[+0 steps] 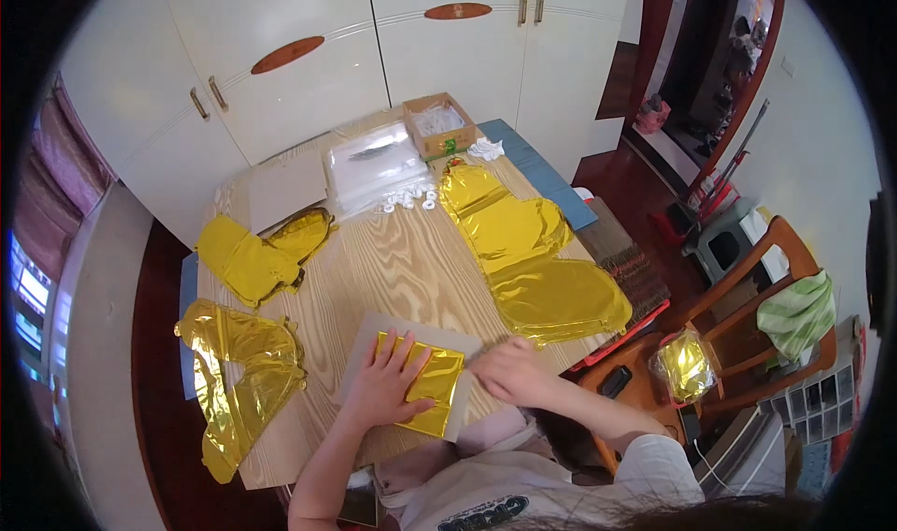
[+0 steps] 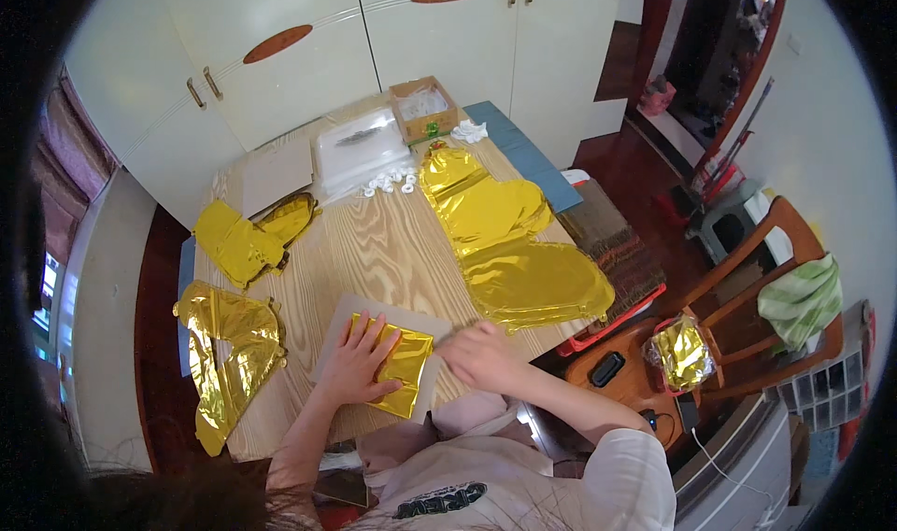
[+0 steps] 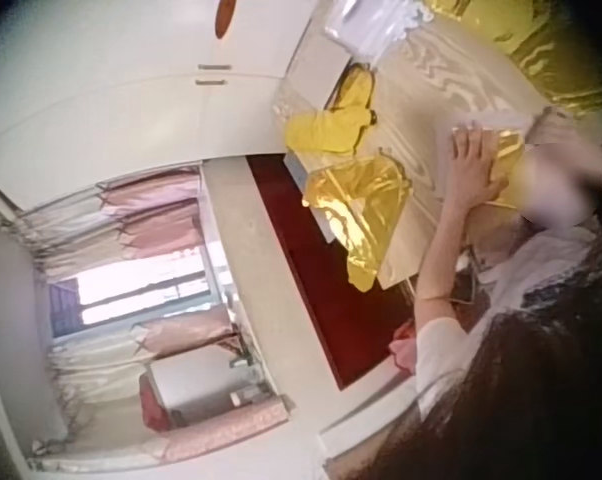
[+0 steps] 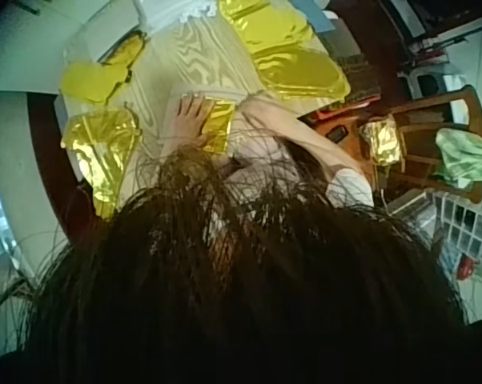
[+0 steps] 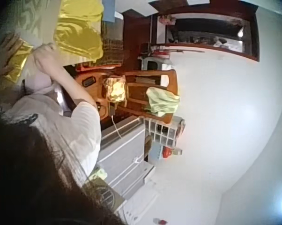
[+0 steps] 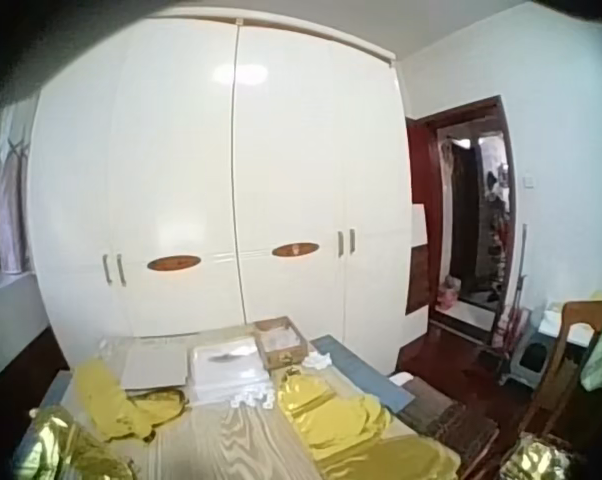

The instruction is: Folding gold foil paper and placing it into plastic sleeves for packaging.

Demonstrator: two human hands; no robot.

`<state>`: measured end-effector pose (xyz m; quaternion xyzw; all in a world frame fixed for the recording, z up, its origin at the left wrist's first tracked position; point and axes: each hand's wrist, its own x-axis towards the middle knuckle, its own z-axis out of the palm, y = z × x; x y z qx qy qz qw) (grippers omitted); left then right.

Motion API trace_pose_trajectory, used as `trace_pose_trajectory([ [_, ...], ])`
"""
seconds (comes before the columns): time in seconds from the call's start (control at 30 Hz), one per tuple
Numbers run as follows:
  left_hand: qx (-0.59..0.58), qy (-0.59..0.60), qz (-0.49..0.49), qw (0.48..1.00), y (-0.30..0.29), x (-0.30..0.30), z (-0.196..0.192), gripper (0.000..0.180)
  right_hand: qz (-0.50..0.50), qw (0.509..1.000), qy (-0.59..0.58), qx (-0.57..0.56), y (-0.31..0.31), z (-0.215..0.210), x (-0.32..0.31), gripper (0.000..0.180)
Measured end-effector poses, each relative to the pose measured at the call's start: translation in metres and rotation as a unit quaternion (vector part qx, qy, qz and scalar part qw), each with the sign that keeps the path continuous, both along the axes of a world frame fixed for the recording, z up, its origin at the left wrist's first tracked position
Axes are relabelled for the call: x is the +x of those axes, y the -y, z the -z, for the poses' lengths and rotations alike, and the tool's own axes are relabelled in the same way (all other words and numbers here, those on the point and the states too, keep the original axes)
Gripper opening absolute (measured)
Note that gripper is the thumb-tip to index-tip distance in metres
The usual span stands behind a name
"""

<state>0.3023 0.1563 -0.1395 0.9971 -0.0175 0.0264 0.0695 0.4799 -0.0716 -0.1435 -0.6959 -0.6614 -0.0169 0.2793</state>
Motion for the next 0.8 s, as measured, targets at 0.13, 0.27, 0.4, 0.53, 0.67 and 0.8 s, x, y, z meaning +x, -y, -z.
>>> trace_pose_trajectory([
  [0.13, -0.011, 0.009, -0.002, 1.000, -0.001, -0.001, 0.000, 0.084, 0.066, 0.997, -0.038, 0.007, -0.019, -0.007, 0.009, 0.022],
  [0.27, -0.008, 0.011, -0.007, 1.000, -0.002, -0.003, 0.000, 0.086, 0.083, 0.995, -0.049, -0.013, -0.035, -0.006, 0.000, 0.020],
  [0.4, -0.015, 0.018, -0.006, 1.000, -0.003, -0.002, 0.000, 0.087, 0.098, 0.989, -0.108, 0.002, -0.043, 0.001, -0.006, 0.020],
  [0.53, -0.038, 0.023, -0.012, 0.999, -0.003, -0.003, 0.000, 0.087, 0.105, 0.919, -0.368, -0.098, -0.048, -0.013, -0.008, 0.024],
  [0.67, -0.037, 0.033, -0.008, 0.999, -0.003, -0.003, 0.000, 0.086, 0.115, 0.925, -0.352, -0.089, -0.050, -0.009, -0.005, 0.027],
  [0.8, -0.040, 0.043, -0.008, 0.998, -0.003, -0.003, 0.000, 0.085, 0.141, 0.928, -0.340, -0.063, -0.053, -0.008, -0.011, 0.025],
])
